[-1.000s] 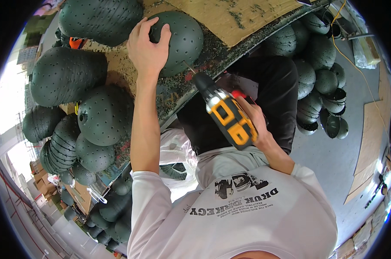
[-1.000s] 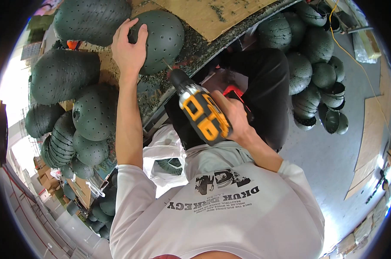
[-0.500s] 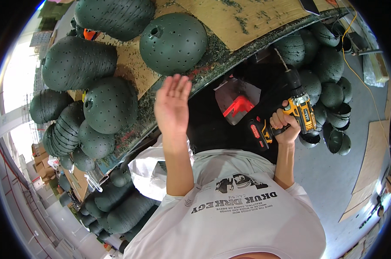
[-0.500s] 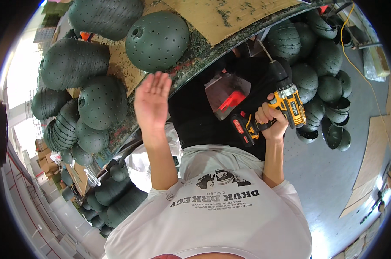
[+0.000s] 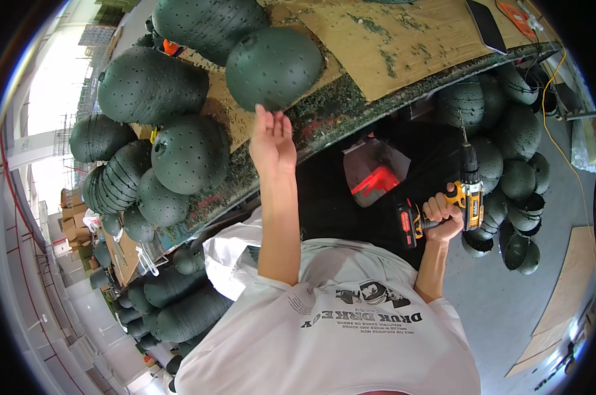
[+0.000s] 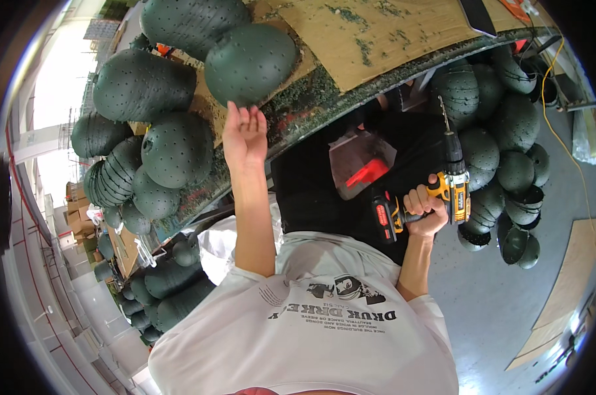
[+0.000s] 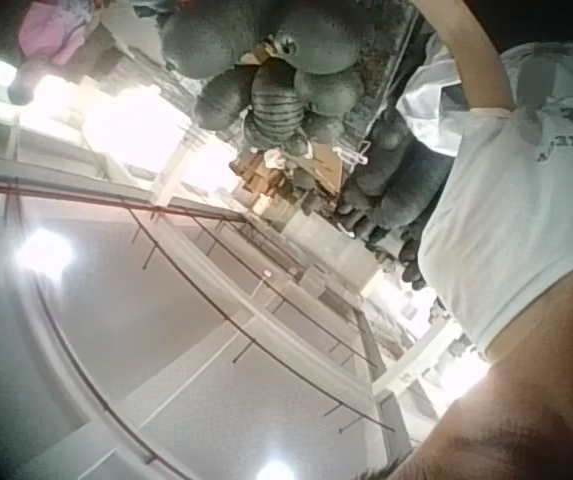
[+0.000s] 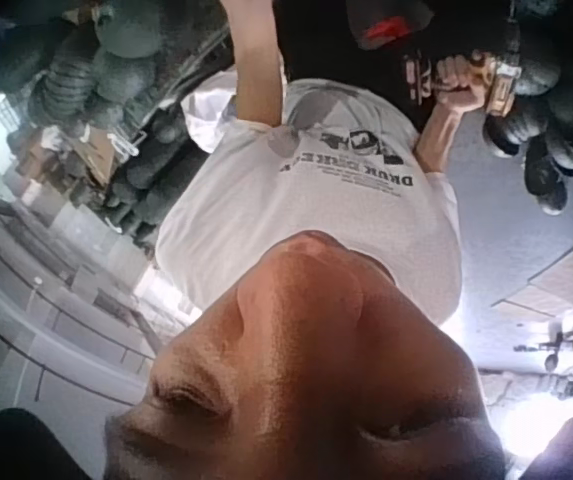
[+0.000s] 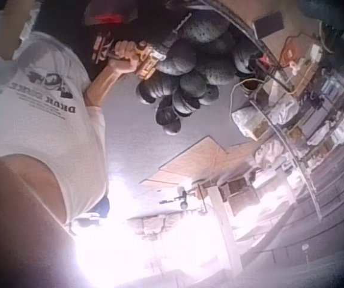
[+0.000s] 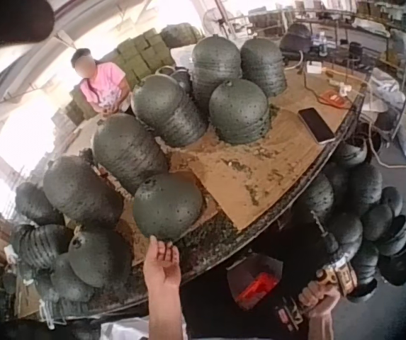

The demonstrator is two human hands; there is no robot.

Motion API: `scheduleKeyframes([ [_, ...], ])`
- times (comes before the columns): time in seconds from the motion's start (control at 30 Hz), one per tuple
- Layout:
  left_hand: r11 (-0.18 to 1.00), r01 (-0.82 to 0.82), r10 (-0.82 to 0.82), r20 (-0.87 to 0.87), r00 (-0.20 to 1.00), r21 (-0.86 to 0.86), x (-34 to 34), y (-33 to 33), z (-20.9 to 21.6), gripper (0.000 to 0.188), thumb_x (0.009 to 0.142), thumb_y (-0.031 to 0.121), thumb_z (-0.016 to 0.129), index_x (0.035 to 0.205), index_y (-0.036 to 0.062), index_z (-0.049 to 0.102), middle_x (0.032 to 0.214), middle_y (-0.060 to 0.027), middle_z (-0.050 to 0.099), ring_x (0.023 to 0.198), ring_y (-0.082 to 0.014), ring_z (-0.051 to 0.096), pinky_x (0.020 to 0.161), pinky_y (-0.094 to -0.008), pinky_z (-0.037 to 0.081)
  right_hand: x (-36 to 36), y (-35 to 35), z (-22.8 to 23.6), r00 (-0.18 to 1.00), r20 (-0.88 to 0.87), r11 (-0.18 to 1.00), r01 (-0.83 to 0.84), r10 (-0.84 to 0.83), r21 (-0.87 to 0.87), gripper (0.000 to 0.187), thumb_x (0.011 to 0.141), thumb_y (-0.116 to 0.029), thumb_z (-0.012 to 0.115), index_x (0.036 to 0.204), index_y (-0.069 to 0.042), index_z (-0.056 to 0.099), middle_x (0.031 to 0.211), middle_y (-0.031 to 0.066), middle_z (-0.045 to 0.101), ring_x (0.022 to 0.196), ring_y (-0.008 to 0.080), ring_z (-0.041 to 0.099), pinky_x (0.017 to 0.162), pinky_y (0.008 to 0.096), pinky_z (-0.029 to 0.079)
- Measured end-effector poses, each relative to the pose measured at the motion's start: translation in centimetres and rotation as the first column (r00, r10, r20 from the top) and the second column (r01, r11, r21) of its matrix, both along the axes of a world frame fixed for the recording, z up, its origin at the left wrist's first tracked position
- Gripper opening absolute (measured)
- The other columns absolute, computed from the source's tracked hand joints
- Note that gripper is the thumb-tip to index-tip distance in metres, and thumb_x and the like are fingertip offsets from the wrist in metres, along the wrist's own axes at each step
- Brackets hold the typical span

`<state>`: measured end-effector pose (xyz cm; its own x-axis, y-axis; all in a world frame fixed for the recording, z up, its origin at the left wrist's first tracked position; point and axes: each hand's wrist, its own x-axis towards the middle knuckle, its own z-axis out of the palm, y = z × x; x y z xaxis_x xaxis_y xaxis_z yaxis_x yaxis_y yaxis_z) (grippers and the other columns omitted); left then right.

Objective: Using a handheld power drill to create holes in green plastic hemispherical components.

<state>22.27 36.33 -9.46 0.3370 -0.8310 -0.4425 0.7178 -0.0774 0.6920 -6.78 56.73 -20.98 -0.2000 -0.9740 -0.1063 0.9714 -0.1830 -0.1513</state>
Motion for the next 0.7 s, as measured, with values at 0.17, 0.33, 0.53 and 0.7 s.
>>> scheduleKeyframes([
  [0.17, 0.974, 0.07, -0.1, -0.129, 0.987, -0.217, -1.2, -4.1, 0.9, 0.041, 0.098, 0.019, 0.067, 0.132, 0.0035, 0.051, 0.122, -0.009, 0.057, 0.125, -0.0244, 0.051, 0.112, -0.0478, 0.043, -0.2, 0.0, -0.1, 1.0, 0.012, 1.0, -0.016, 0.016, 0.001, 0.039, 0.084, -0.007, 0.056, 0.122, -0.005, 0.048, 0.062, -0.0036, 0.035, 0.052, 0.0094, 0.034, 0.054, 0.0275, 0.032],
  [0.33, 0.934, 0.08, -0.135, -0.135, 0.982, -0.349, -2.2, -6.1, 0.7, 0.047, 0.098, 0.027, 0.064, 0.136, 0.0035, 0.051, 0.136, -0.009, 0.057, 0.126, -0.0254, 0.054, 0.112, -0.0462, 0.046, -0.3, 0.0, -0.2, 1.0, 0.014, 1.0, -0.018, 0.018, -0.004, 0.039, 0.084, -0.007, 0.057, 0.122, -0.005, 0.048, 0.062, -0.0037, 0.035, 0.053, 0.0094, 0.035, 0.054, 0.0273, 0.033],
  [0.53, 0.952, 0.087, -0.124, -0.112, 0.986, -0.292, -1.6, -4.4, 2.9, 0.047, 0.103, 0.037, 0.056, 0.134, 0.0028, 0.054, 0.135, -0.0105, 0.059, 0.128, -0.0255, 0.054, 0.108, -0.0436, 0.048, -0.1, 0.2, -0.1, 0.999, 0.036, 1.0, -0.006, 0.006, -0.01, 0.038, 0.084, -0.006, 0.057, 0.122, -0.005, 0.048, 0.062, -0.0035, 0.035, 0.052, 0.0093, 0.035, 0.054, 0.0274, 0.033],
  [0.7, 0.965, 0.167, -0.188, -0.087, 0.978, -0.202, 0.4, -3.6, 3.4, 0.054, 0.106, 0.047, 0.043, 0.136, 0.0027, 0.053, 0.138, -0.0094, 0.057, 0.129, -0.0273, 0.053, 0.111, -0.047, 0.045, -0.1, -0.1, 0.0, 0.999, 0.012, 0.999, -0.035, 0.035, -0.028, 0.037, 0.084, -0.006, 0.057, 0.12, -0.005, 0.048, 0.062, -0.0033, 0.036, 0.052, 0.0092, 0.035, 0.053, 0.0276, 0.033],
])
